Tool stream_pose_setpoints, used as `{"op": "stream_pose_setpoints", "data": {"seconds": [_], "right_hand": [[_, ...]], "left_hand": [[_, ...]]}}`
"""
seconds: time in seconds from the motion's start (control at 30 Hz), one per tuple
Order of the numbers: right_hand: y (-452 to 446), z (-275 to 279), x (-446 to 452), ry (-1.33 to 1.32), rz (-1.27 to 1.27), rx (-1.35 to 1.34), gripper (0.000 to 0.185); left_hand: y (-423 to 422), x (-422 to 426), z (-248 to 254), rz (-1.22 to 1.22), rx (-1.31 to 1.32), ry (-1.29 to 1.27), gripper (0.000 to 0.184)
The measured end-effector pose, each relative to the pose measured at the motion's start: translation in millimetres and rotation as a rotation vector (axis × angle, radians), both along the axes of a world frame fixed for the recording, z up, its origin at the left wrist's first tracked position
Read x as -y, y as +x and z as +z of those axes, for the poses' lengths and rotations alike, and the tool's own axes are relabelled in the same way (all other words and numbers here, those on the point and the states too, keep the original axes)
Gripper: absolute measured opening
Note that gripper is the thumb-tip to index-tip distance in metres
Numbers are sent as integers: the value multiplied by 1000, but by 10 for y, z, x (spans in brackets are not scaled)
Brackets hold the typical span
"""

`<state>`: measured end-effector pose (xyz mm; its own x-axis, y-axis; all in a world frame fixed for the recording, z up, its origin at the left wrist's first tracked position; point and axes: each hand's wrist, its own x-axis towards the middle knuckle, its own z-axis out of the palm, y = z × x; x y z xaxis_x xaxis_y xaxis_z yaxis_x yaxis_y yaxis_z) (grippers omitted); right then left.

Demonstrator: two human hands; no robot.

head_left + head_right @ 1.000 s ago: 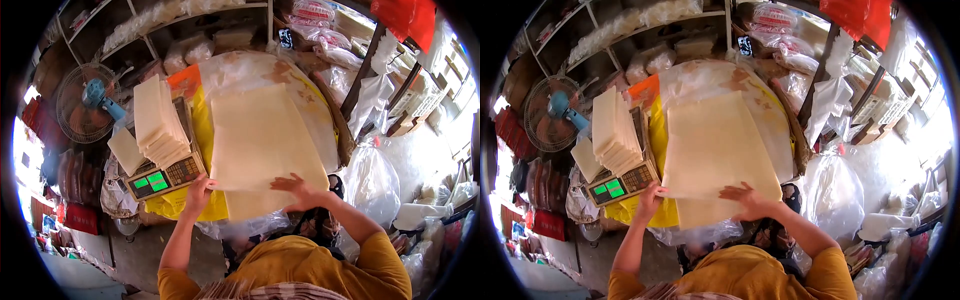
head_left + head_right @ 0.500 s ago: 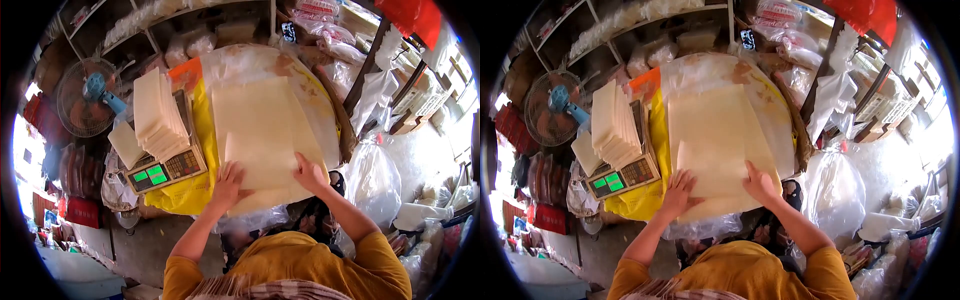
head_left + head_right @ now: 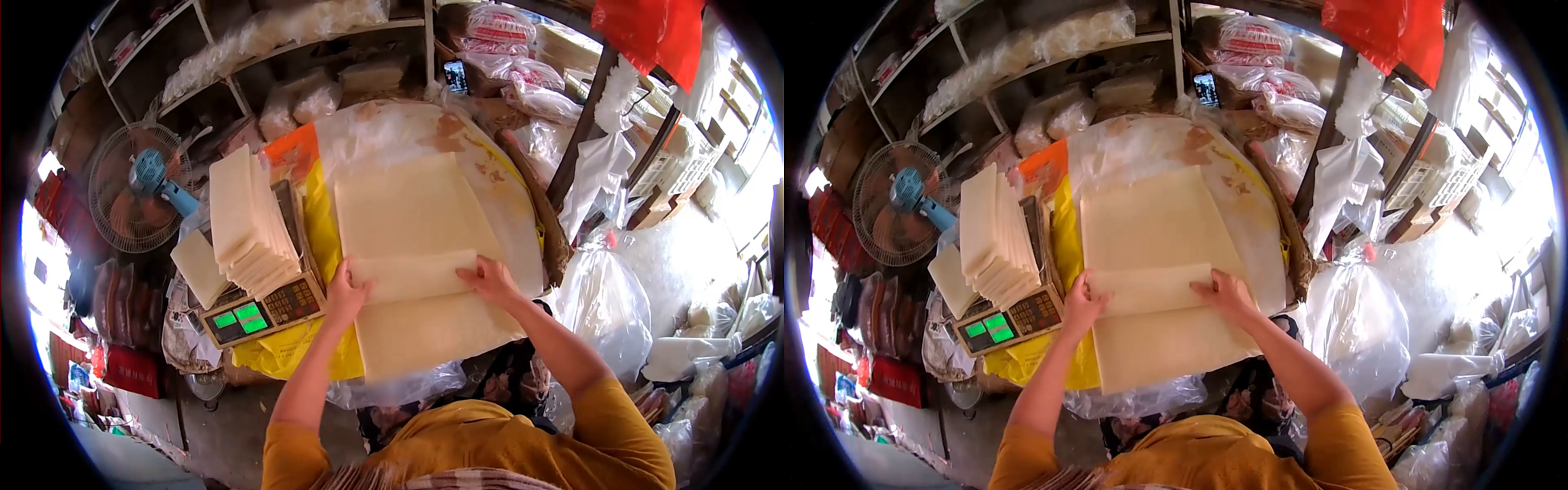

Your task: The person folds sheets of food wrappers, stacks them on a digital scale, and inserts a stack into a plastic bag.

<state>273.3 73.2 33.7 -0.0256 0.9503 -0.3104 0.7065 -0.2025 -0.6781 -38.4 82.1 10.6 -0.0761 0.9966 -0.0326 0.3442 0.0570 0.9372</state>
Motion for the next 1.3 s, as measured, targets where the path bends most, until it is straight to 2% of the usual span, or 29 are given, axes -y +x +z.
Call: {"op": "stream_pose_setpoints", "data": {"seconds": [0.03, 0.13, 0.17, 0.23, 0.27, 0.33, 0.4, 0.5, 0.57, 0.6, 0.67, 0.73, 0.77, 0.8, 0.87, 0.9, 0.97, 1.0, 1.03, 1.07, 1.1, 1.13, 1.23, 1.3], "right_hand": [[-53, -76, -84, 56, -62, -79, 52], [-213, -13, -218, 88, -96, 144, 56], [-263, -16, -217, 274, -45, 259, 55], [-354, -47, -211, 650, 70, 476, 54], [-375, -104, -222, 619, 203, 491, 53], [-413, -318, -259, 561, 456, 517, 51], [-444, -477, -242, 586, 393, 493, 49], [-487, -435, -192, 556, 358, 551, 46], [-567, -256, 13, 486, 331, 589, 44], [-627, -245, 179, 550, 326, 575, 42], [-699, -274, 554, 643, 396, 491, 39], [-741, -203, 829, 665, 562, 303, 37], [-775, -168, 853, 589, 563, 251, 37], [-792, -157, 855, 510, 561, 201, 38], [-741, -232, 683, 643, 498, 339, 42], [-650, -357, 549, 733, 457, 386, 46], [-512, -463, 406, 727, 396, 400, 48], [-468, -551, 370, 758, 391, 416, 48], [-493, -554, 371, 758, 398, 426, 48], [-506, -536, 385, 756, 401, 437, 47], [-510, -522, 401, 751, 400, 452, 47], [-511, -519, 410, 753, 404, 453, 47], [-520, -505, 400, 756, 406, 460, 47], [-525, -498, 399, 745, 408, 464, 48]], "left_hand": [[71, -86, -100, 66, -303, 118, 61], [292, -176, -241, -47, -926, 589, 60], [343, -196, -425, -148, -901, 333, 59], [414, -141, -470, -104, -950, 338, 57], [439, -139, -463, -82, -974, 345, 56], [446, -141, -427, -114, -958, 290, 57], [407, -168, -456, -147, -941, 272, 58], [344, -206, -603, 6, -690, 406, 67], [516, 81, -535, 260, -290, 475, 69], [583, 272, -495, 389, -89, 515, 70], [582, 684, -322, 177, 706, 26, 75], [627, 970, -414, 181, 544, -82, 72], [619, 1062, -427, 176, 464, -141, 70], [556, 1149, -337, 147, 515, -37, 70], [335, 1368, 13, 78, 602, 173, 70], [159, 1455, 215, 122, 699, 178, 72], [-288, 1614, 323, 343, 649, 284, 78], [-501, 1640, 428, 484, 658, 502, 79], [-892, 1647, 283, 591, 567, 613, 80], [-1101, 1687, 458, 709, 615, 744, 79], [-1387, 1734, 413, 875, 631, 792, 81], [-1745, 1777, 268, 937, 581, 844, 83], [-2605, 1854, -81, 1162, 426, 733, 82], [-3153, 1849, -252, 1168, 102, 630, 80]]}}
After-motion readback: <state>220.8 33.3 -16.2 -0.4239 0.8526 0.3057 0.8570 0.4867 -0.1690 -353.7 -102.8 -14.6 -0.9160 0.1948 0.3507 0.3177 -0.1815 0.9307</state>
